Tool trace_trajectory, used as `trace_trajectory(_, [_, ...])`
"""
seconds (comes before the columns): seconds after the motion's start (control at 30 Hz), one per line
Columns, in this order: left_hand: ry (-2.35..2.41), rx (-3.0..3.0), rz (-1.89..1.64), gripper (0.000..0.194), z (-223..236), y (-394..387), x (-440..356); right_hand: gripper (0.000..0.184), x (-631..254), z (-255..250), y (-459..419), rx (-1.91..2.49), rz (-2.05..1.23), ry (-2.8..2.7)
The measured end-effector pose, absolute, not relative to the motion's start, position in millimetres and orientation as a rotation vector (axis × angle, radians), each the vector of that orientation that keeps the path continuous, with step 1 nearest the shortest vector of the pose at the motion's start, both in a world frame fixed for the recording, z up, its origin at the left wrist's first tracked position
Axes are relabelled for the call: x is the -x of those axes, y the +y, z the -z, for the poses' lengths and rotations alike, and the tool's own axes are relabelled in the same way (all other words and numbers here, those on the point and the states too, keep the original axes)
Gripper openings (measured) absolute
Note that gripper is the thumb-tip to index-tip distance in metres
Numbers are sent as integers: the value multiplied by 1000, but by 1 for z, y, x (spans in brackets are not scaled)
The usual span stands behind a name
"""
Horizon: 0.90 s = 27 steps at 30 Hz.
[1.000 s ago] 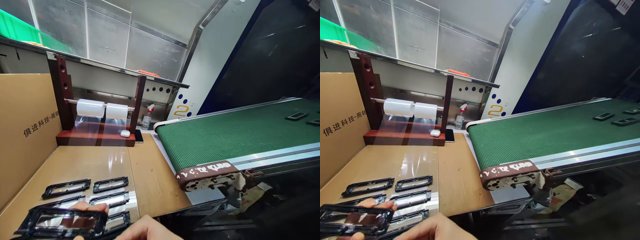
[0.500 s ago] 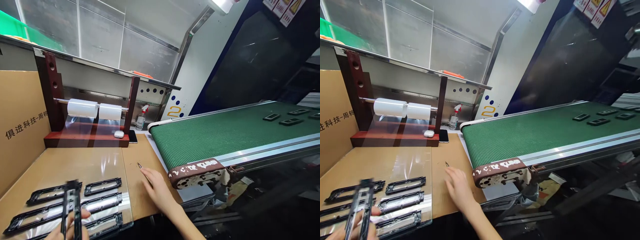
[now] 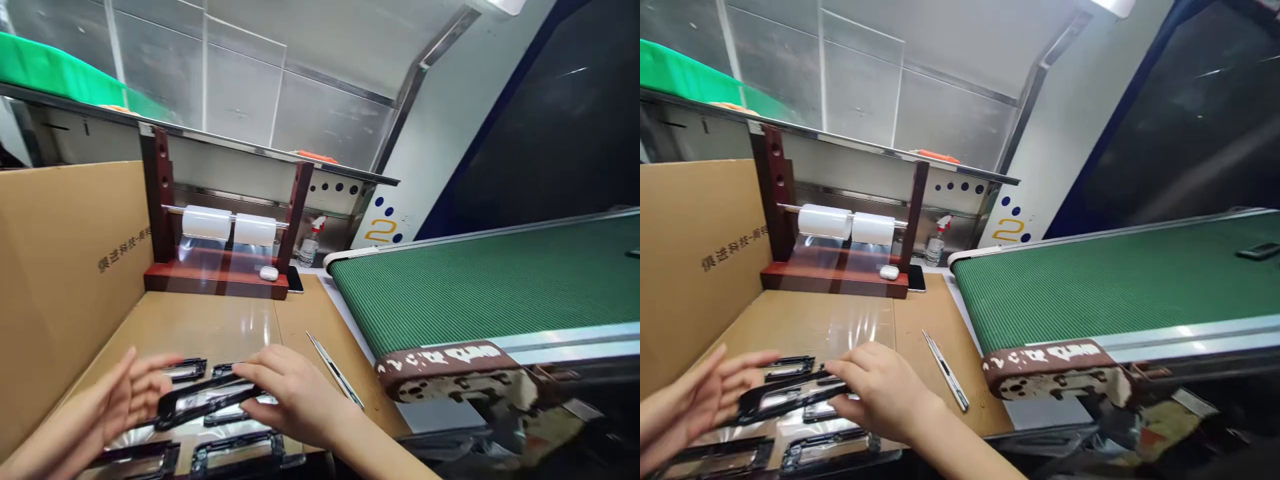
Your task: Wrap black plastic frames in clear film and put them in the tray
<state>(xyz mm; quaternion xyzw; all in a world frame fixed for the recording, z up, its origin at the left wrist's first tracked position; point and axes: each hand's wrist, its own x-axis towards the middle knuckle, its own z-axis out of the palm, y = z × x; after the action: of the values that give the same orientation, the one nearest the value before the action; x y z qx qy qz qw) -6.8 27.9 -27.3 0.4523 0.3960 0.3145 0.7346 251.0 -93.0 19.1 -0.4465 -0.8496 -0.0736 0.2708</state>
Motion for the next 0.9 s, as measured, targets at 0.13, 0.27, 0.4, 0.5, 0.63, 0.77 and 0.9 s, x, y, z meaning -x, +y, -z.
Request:
trace_trajectory(0.13, [995, -1070, -1044, 59, 1, 72, 11, 33, -245, -9, -72, 1294, 119, -2244])
trace_trajectory(0.27, [1104, -1133, -1027, 64, 13, 98, -3, 36, -228, 5, -37, 1448, 52, -2186])
trace_trajectory(0.4, [1123, -1144, -880, 79, 32, 109, -11, 36, -214, 18, -6, 1582, 34, -2168])
trace_trajectory(0.5, [1125, -1152, -836, 85, 42, 115, -9, 33, -211, 26, 9, 1605, 24, -2196])
trace_trajectory(0.63, [1118, -1150, -795, 86, 49, 122, -5, 33, -208, 35, 19, 1626, -14, -2229])
trace_trajectory(0.77, [1088, -1150, -759, 85, 50, 124, -4, 32, -204, 39, 24, 1631, -41, -2247])
trace_trajectory(0.9, [1044, -1165, -753, 84, 48, 121, -4, 32, -201, 42, 28, 1634, -45, -2247])
